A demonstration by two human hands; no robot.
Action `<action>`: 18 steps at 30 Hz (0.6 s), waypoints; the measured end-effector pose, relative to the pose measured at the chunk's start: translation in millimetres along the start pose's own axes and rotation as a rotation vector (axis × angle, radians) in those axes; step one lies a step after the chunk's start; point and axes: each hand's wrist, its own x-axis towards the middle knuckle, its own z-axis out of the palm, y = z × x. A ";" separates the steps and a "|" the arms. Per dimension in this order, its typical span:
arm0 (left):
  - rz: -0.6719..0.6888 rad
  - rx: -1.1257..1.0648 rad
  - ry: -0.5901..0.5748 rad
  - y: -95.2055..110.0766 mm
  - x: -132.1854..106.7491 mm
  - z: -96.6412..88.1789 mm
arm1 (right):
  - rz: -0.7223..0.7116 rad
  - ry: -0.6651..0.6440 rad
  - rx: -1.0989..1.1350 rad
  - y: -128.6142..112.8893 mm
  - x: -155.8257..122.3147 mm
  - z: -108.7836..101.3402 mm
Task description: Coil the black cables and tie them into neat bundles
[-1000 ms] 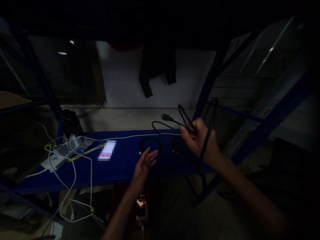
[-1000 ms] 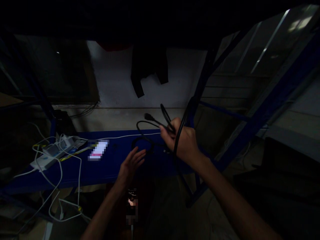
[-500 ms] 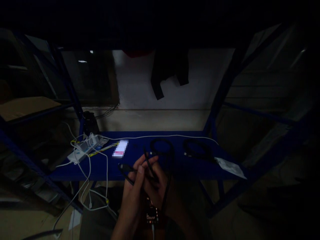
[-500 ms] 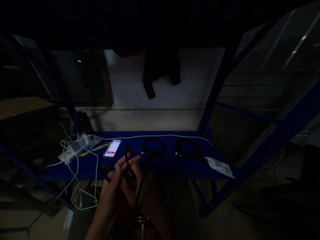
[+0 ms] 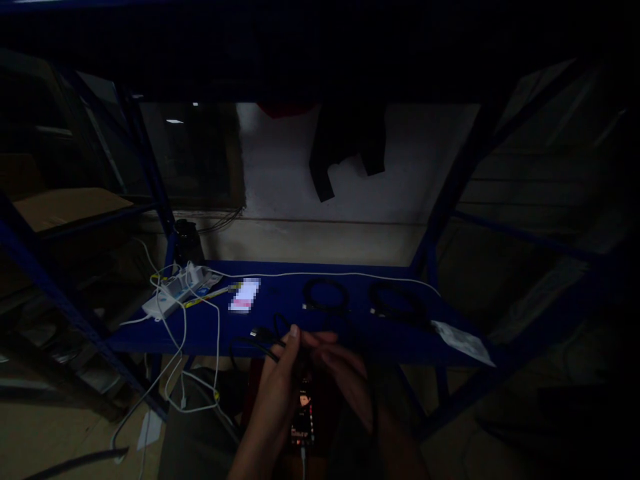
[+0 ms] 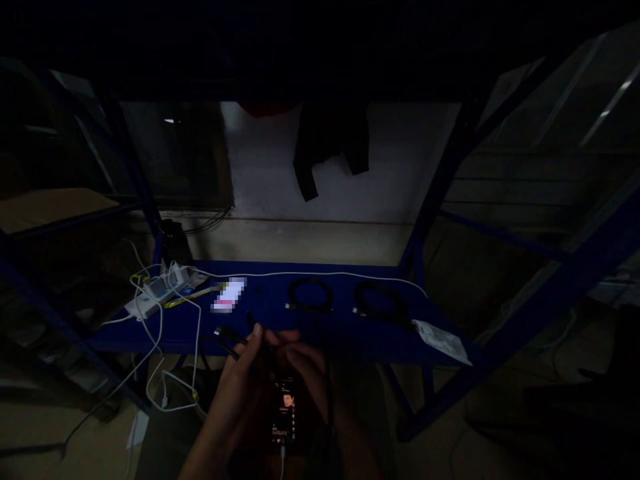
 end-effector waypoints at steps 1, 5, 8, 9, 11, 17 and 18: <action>0.016 -0.041 0.007 0.7 1.3 -0.5 | 0.029 0.027 0.064 1.3 0.6 -5.7; 0.079 -0.069 0.048 7.6 4.1 -5.7 | 0.196 -0.011 0.265 4.2 -5.4 -24.8; 0.137 -0.037 0.026 15.0 2.7 -8.9 | 0.225 -0.109 0.307 3.0 -12.1 -31.5; 0.153 -0.063 0.021 17.3 1.8 -8.8 | 0.187 -0.076 0.304 0.9 -13.4 -31.2; 0.137 -0.180 0.021 20.6 0.0 -6.2 | 0.079 0.089 0.244 -5.6 -14.5 -26.6; -0.095 -0.626 -0.009 17.5 -2.1 7.8 | -0.090 0.215 -0.203 -17.5 -15.9 5.2; -0.123 -0.680 -0.015 15.7 -1.7 8.9 | -0.097 0.181 -0.218 -17.0 -16.6 10.4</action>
